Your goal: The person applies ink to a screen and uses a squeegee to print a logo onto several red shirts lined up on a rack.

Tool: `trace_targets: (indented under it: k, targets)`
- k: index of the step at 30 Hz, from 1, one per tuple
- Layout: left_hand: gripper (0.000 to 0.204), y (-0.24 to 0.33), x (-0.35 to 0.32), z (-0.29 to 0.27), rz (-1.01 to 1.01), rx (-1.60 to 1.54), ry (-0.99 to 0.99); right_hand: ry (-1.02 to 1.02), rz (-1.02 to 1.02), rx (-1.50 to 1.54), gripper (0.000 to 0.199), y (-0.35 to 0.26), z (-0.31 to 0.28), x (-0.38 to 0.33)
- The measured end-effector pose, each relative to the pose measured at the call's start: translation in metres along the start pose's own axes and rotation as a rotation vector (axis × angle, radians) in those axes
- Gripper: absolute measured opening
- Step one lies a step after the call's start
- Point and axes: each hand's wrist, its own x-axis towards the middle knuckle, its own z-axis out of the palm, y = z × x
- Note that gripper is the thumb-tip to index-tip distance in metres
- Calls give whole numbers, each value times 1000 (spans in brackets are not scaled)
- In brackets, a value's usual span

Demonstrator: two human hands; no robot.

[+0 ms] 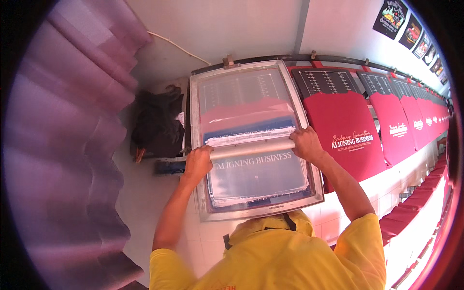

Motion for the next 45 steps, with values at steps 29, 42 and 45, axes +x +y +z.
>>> trace_targets:
  k: [29,42,45]
  targets:
    - [30,-5,7,-2,51,-104,-1,-91,54,-24,20,-6,-10,-3]
    - [38,62,-113,-24,-6,-46,6,83,-2,46,35,-62,-47,-116]
    - [41,69,-158,9,12,-79,100,74,16,67,39,-83,-29,-155]
